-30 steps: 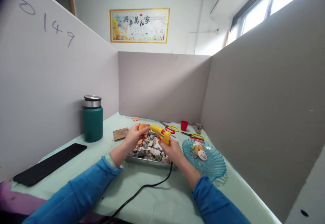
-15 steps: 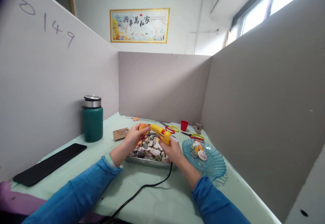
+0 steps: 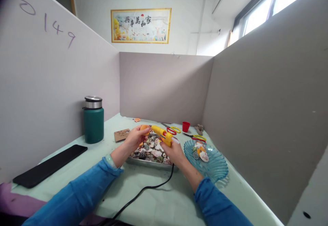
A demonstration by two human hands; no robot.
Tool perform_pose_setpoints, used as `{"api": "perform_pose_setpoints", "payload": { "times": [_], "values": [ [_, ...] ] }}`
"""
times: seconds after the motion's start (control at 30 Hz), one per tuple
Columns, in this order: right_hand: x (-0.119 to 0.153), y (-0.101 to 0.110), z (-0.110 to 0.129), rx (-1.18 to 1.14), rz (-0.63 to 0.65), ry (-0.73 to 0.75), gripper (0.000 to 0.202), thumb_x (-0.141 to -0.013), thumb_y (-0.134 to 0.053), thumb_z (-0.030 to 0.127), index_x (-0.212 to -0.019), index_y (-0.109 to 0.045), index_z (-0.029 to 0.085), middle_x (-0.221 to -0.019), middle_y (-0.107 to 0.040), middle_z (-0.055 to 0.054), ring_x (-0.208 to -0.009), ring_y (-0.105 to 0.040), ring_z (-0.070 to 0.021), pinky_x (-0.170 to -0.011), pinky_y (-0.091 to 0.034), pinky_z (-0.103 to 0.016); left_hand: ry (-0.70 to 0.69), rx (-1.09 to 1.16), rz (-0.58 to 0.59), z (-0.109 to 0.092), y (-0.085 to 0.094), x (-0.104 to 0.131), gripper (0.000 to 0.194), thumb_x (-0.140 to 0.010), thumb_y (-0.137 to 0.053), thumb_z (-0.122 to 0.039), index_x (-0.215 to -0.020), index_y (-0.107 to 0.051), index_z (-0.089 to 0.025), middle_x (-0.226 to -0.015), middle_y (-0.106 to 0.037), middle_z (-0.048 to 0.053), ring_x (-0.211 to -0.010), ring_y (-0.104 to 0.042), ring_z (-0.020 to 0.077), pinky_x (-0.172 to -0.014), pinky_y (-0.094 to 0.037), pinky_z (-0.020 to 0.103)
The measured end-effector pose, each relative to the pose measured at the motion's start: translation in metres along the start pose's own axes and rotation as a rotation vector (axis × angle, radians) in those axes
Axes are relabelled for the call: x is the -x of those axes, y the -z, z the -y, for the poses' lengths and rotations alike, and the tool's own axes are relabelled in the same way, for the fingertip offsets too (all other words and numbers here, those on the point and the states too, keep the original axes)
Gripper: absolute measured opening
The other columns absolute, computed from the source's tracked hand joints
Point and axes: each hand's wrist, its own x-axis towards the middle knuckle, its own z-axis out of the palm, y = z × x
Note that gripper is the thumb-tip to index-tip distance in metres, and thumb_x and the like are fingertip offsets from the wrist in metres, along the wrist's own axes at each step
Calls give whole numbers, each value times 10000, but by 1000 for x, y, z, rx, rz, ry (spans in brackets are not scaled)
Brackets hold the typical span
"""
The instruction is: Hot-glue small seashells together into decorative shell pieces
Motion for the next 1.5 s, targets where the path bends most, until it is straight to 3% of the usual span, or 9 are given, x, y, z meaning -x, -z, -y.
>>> {"api": "perform_pose_setpoints", "payload": {
  "times": [0.3, 0.67, 1.1, 1.5],
  "values": [
    [0, 1, -2, 48, -5, 44, 338, -722, -527, 364, -931, -611, 112, -435, -400, 70, -404, -353, -78, -429, -310, -212, 14, 12, -28, 2, 3, -4, 332, -633, -711, -340, -844, -592, -115, -678, -549, 2, -435, -444, 41, -399, -310, 183],
    [0, 0, -1, 23, -22, 30, 367, -718, -530, 375, -960, -621, 115, -444, -398, 66, -415, -346, -80, -428, -294, -214, 9, 23, 20, 1, 1, -3, 285, -658, -677, -364, -750, -583, -111, -682, -550, 16, -442, -438, 43, -401, -313, 176],
    [-1, 0, -7, 31, -31, 44, 355, -730, -529, 371, -955, -626, 114, -455, -397, 65, -419, -356, -78, -422, -306, -206, 29, 40, -1, 2, 0, -4, 279, -611, -722, -276, -793, -583, -116, -602, -503, -23, -449, -460, 51, -400, -337, 177],
    [-1, 0, -6, 101, -32, 57, 295, -735, -519, 355, -904, -628, 139, -450, -413, 55, -418, -372, -91, -429, -325, -214, 2, -14, 12, 4, 0, -2, 295, -603, -729, -300, -780, -576, -119, -574, -493, -29, -440, -466, 57, -407, -362, 184]
  ]
}}
